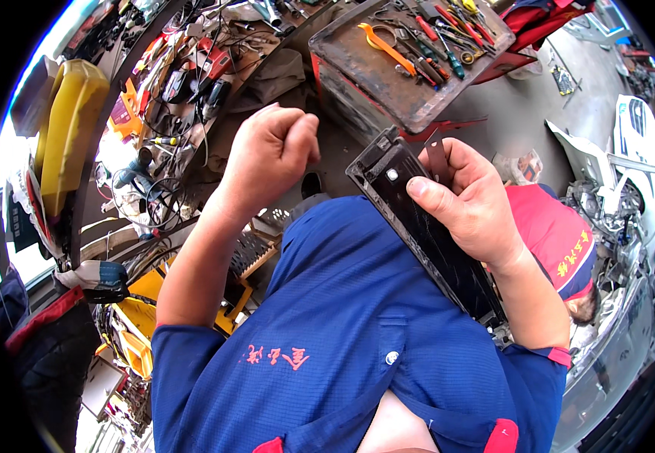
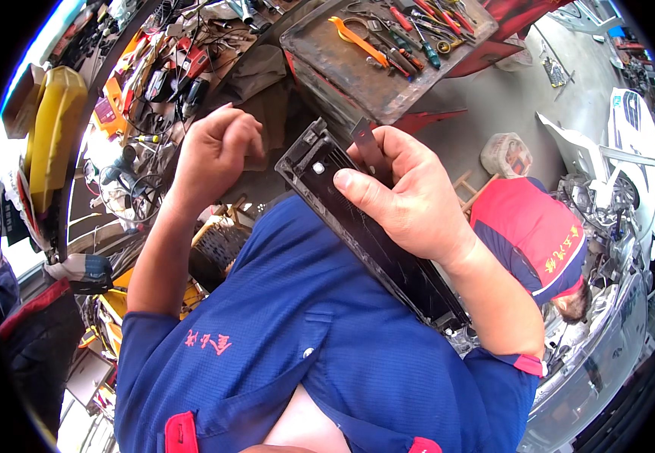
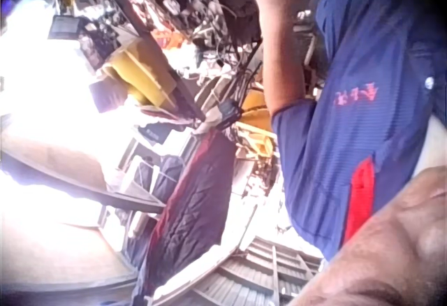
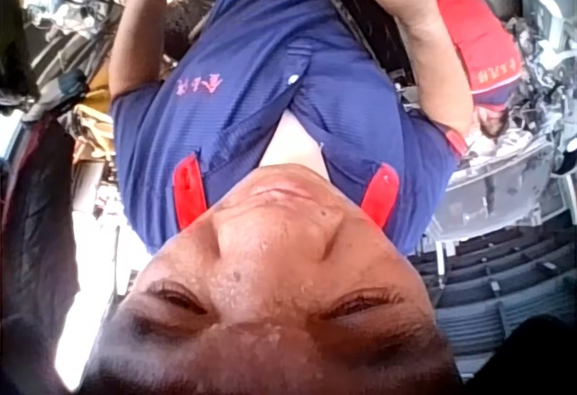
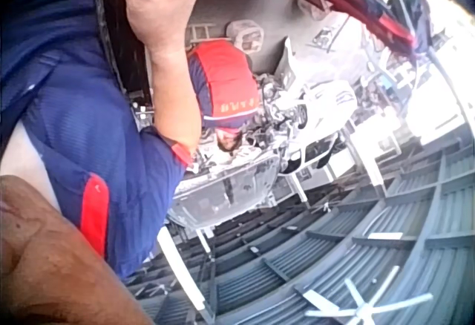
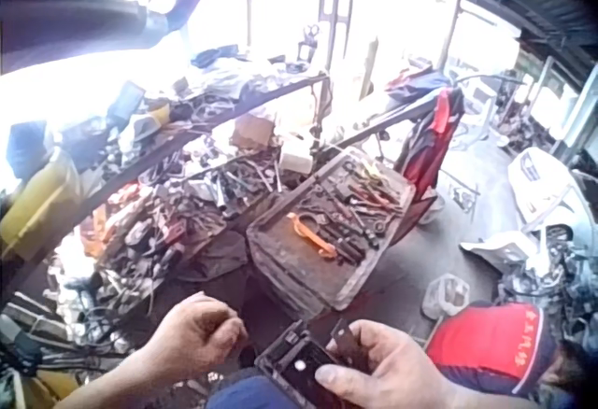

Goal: The person uses a metal blade to scrape residue off a black plastic car trim piece. They repeatedly scrape along the length of the trim to remove adhesive or buildup while standing in a workshop.

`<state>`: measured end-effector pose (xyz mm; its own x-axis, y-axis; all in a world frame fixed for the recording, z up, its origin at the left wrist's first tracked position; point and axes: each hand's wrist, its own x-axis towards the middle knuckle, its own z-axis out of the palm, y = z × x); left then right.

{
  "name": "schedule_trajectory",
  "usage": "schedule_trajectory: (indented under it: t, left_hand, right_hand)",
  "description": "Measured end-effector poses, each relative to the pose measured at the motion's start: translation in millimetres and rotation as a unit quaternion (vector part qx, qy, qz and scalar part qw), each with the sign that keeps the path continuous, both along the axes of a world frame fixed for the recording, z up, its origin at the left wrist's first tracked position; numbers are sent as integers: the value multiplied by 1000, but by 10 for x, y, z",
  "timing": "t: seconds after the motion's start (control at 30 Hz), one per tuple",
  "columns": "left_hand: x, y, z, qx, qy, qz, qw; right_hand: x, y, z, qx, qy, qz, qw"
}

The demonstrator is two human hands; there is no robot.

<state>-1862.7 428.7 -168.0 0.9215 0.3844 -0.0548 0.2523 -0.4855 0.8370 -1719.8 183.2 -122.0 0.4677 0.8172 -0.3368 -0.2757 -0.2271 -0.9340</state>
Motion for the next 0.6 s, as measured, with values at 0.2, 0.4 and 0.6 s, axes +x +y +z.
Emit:
schedule_trajectory:
  t: [0.2,0.4,0.6]
  left_hand:
    - [-65,-208,-82,-182,-42,-1,982]
    - [-81,-565,140,-378,-24,-66,923]
    - [101,-719,155,-308,14,-17,951]
  right_hand:
    - [-10,-8,35,12,4,-20,1000]
    - [2,-5,-17,13,-24,-31,999]
    - [20,46,-99,72,-19,-69,995]
